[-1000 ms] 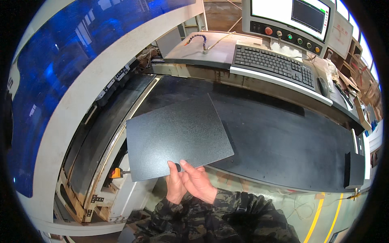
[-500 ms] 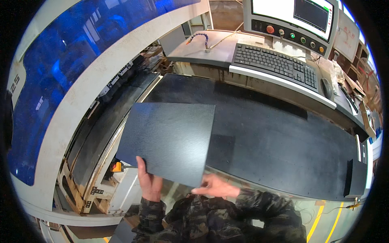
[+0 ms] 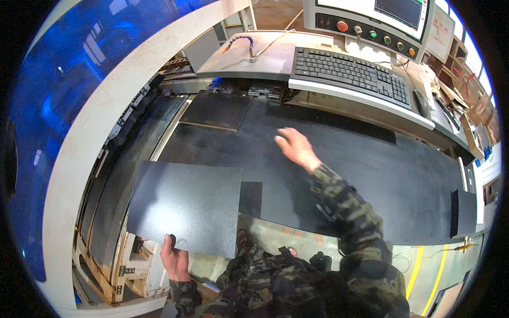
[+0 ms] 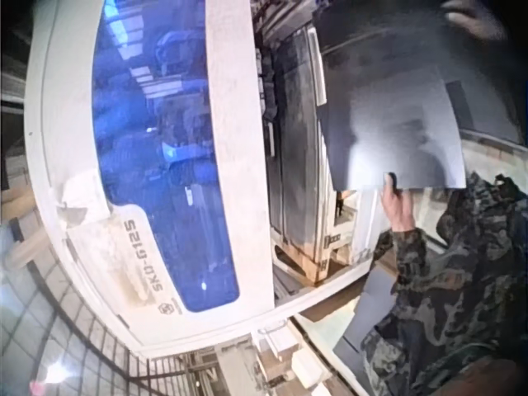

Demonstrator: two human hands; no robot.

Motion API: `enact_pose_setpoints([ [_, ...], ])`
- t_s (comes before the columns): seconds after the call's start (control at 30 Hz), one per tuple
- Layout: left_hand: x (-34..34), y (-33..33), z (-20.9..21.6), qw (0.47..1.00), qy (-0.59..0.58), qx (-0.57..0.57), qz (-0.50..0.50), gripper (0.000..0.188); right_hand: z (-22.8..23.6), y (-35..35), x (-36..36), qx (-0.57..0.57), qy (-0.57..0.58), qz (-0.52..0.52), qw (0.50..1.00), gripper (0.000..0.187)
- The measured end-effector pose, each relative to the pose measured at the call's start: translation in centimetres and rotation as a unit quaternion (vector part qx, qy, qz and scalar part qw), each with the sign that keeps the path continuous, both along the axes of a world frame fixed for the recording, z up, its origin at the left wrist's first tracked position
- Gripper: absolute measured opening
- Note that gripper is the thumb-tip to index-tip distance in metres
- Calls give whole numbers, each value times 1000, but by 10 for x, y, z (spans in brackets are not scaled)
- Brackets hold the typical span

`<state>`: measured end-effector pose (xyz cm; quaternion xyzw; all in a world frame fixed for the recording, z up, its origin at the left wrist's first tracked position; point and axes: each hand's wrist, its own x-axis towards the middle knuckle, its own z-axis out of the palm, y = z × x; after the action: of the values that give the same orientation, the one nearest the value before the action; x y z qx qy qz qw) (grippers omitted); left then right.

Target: Manufacturing and inspecting wooden furniture panels using industrial machinery and manual tools.

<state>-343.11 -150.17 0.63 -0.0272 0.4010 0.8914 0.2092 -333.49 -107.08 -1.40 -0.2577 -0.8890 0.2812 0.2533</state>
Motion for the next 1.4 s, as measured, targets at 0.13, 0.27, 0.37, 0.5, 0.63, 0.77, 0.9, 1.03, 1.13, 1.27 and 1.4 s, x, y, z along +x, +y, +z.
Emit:
enact_pose_setpoints([
  [0.13, -35, -13, -15, 999, -26, -17, -12, 35, -8, -26, -121, 41, -65, 31, 997, 47],
  [0.27, -72, -13, -15, 997, -78, 9, -21, 38, -41, -25, -215, 111, -68, 25, 991, 51],
  [0.37, -101, -5, -7, 993, -113, 13, -32, 36, -51, -28, -237, 123, -151, 7, 981, 54],
  [0.5, -147, 10, -14, 995, -78, 7, -66, 33, -62, -52, -207, 243, -139, 16, 960, 54],
  [0.63, -184, 59, -23, 988, -90, 8, -123, 29, -44, -82, -122, 221, -183, 15, 958, 52],
  [0.77, -211, 111, -40, 991, -71, -45, -107, 19, -16, -114, -25, 92, -180, -1, 979, 53],
  [0.9, -221, 173, -53, 983, -66, -7, -168, 7, -19, -148, 60, 85, -243, -137, 956, 57],
  [1.03, -222, 219, -47, 986, -85, -49, -136, 10, -21, -170, 105, 71, -259, -185, 946, 56],
  [1.13, -231, 238, -59, 989, -69, -63, -113, 12, -27, -175, 117, 84, -259, -233, 934, 49],
  [1.27, -248, 260, -58, 990, -45, -90, -99, 13, -32, -173, 120, 94, -228, -272, 930, 45],
  [1.4, -286, 279, -72, 992, -31, -85, -87, 22, -35, -171, 118, 105, -205, -288, 929, 42],
])
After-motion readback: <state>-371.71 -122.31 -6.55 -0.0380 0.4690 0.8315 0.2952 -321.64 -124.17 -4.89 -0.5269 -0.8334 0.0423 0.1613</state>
